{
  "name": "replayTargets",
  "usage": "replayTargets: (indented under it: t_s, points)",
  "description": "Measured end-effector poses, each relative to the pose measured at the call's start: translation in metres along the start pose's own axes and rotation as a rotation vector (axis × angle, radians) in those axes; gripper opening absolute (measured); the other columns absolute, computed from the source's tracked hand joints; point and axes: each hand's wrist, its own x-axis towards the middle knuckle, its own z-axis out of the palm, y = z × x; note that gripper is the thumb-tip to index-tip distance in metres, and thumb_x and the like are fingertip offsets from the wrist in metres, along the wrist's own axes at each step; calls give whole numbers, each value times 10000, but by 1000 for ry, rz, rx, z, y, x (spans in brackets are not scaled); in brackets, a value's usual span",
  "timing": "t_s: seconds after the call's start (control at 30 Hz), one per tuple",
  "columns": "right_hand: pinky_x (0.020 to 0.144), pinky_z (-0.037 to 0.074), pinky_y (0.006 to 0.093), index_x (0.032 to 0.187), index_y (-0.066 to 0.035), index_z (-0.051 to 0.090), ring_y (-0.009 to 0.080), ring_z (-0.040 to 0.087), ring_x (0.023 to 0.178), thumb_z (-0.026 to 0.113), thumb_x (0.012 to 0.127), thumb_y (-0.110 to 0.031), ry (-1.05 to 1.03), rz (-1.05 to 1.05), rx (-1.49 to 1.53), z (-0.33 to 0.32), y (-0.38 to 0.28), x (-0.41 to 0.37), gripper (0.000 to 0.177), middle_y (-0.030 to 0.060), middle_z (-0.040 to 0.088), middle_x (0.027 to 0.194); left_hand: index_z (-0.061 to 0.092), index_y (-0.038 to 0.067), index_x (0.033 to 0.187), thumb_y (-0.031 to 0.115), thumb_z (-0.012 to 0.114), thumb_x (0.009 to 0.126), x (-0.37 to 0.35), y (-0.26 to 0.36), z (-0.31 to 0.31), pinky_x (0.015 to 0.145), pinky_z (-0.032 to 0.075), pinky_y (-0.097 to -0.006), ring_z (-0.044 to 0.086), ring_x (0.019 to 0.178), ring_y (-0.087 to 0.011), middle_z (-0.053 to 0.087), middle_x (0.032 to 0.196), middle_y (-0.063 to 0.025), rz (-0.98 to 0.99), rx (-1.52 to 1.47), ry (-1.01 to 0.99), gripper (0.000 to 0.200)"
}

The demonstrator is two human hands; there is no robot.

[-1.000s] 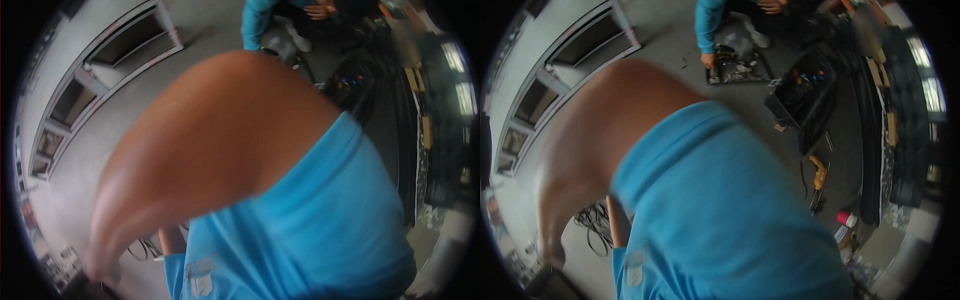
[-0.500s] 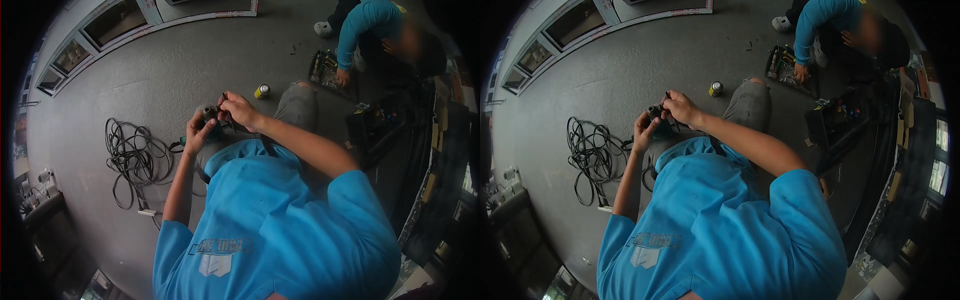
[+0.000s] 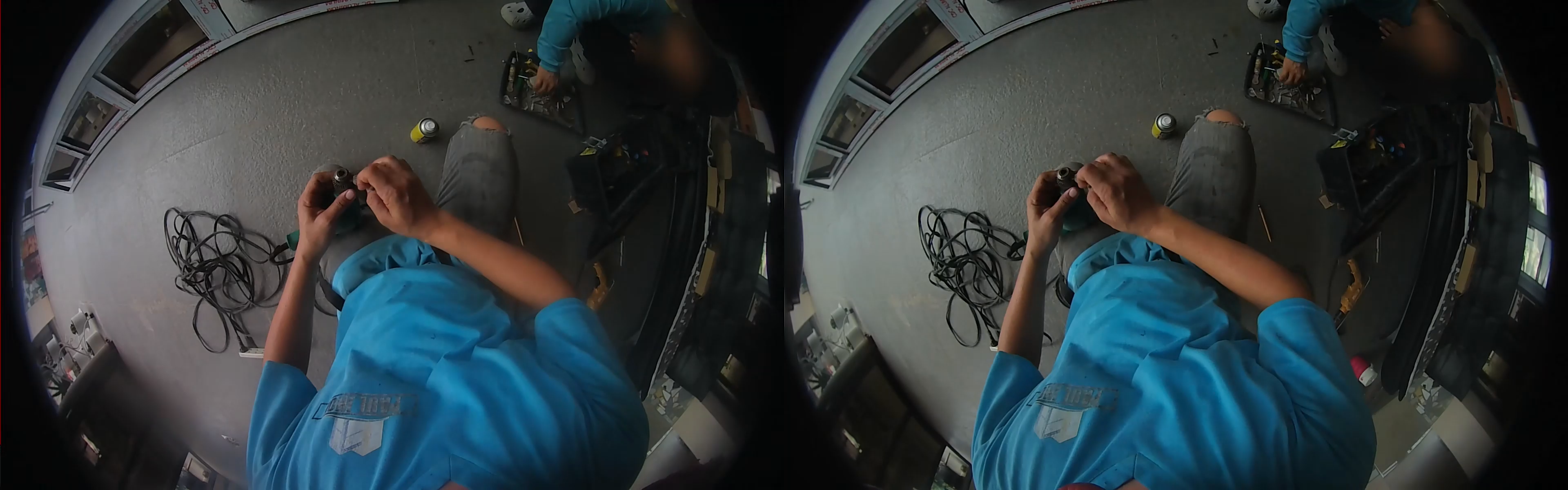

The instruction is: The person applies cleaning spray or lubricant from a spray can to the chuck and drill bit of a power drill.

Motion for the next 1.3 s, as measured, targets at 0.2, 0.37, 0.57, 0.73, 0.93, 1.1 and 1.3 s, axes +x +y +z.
replayTargets:
  t_s: [0.2,0.37,0.57,0.73,0.93,1.1,1.3]
  points:
    - [918,418,385,932,-104,645,224,566,1022,622,811,-87,-99,-216,-253,-9,6,8,124,55,632,1009,585,20,1084,32,710,861,4,-2,-1,862,462,-255,586,961,-105,635,1016,-33,-26,-44,8,256]
    - [903,404,353,892,-109,654,212,560,1015,611,829,-119,-178,-274,-385,-13,-1,16,77,49,622,990,569,18,1120,32,672,888,8,-16,1,867,469,-267,595,967,-105,641,1037,-30,61,28,-10,254]
    - [846,404,356,854,-101,642,212,557,971,607,820,-111,-199,-191,-375,-14,-10,9,50,55,613,972,583,6,1103,31,708,863,2,-10,11,881,464,-265,588,978,-115,627,1044,-42,63,8,24,272]
    - [838,405,359,838,-94,633,216,556,969,605,814,-97,-160,-164,-372,-15,-11,4,37,60,614,975,572,3,1125,41,701,875,0,-10,11,893,464,-267,589,989,-118,627,1049,-45,51,2,34,284]
    - [872,405,375,847,-87,642,232,553,985,596,812,-98,-156,-184,-378,-10,-10,8,58,76,610,979,545,5,1136,26,681,879,1,-12,8,881,461,-265,584,978,-122,619,1047,-51,46,9,39,291]
    - [985,399,395,851,-72,654,265,578,1016,569,857,-114,-316,-276,-543,-19,-15,26,94,119,633,965,517,10,1148,31,674,872,-1,-15,9,878,459,-276,574,972,-136,600,1058,-61,77,234,84,318]
    - [1033,394,444,850,-60,647,299,590,1046,570,862,-133,-364,-417,-431,-21,3,38,107,139,634,985,503,6,1139,33,666,871,-2,-11,5,872,456,-279,561,971,-132,588,1043,-65,76,55,76,315]
